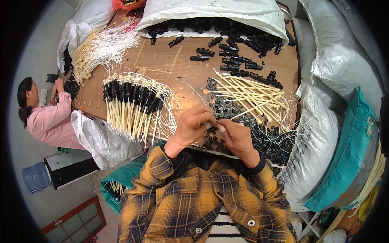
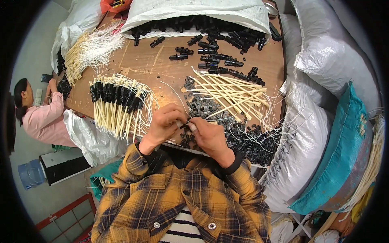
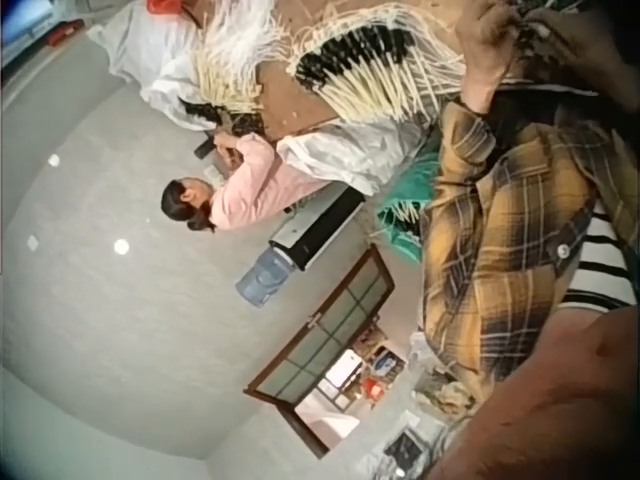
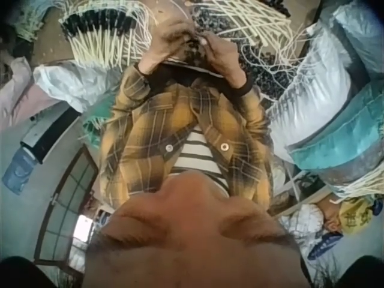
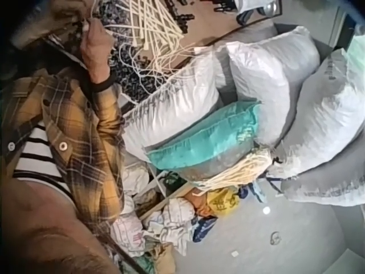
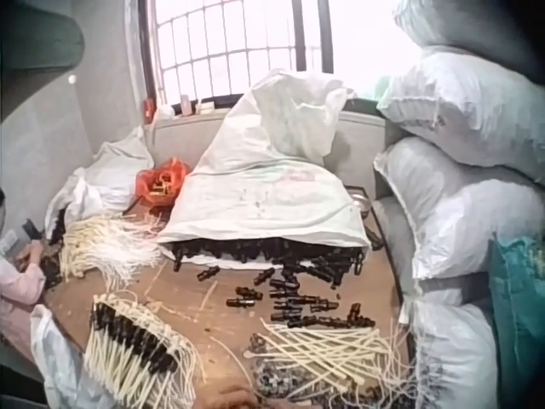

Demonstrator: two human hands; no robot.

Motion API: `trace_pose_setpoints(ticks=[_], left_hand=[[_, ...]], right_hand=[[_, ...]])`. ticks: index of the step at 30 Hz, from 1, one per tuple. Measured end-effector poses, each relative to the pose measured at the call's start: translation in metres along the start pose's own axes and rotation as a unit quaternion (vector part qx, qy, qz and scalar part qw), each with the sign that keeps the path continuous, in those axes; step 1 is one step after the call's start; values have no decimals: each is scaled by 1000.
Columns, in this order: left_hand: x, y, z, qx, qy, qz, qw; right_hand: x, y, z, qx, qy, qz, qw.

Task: The person picks up a black plastic connector and a white tube, fits the tube into the connector, and slides a small black ring over the tube to secure the connection. This process is repeated, with each assembled piece placed onto a growing pile on the table.

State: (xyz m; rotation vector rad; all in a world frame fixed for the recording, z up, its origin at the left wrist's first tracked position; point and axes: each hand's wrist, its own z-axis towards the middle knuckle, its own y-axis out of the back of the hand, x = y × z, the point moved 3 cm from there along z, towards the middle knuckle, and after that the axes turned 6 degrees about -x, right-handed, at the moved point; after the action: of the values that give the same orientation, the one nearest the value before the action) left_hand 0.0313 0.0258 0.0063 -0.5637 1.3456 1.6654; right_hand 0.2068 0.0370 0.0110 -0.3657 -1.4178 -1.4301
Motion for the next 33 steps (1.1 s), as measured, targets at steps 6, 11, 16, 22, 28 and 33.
trace_pose_setpoints(ticks=[6, 11, 16, 22, 28, 33], left_hand=[[9, -16, 15, -93, -94, 101, 986], [65, 10, 5, -1, 119, 271, 955], [62, 0, 10, -31, 176, 217, 960], [62, -19, 40, -52, 39, 166, 984], [38, -23, 27, -44, 330, -138, 933], [9, -58, 5, -91, 230, -224, 943]], right_hand=[[-12, -4, -16, 14, -71, 60, 996], [-25, 13, -26, -43, -155, 54, 985], [-30, 12, -21, -19, -260, 142, 955], [-41, 7, -22, -27, -243, 130, 961], [-59, 6, -18, -101, -306, 127, 938], [-56, -9, -10, -55, -281, 99, 953]])
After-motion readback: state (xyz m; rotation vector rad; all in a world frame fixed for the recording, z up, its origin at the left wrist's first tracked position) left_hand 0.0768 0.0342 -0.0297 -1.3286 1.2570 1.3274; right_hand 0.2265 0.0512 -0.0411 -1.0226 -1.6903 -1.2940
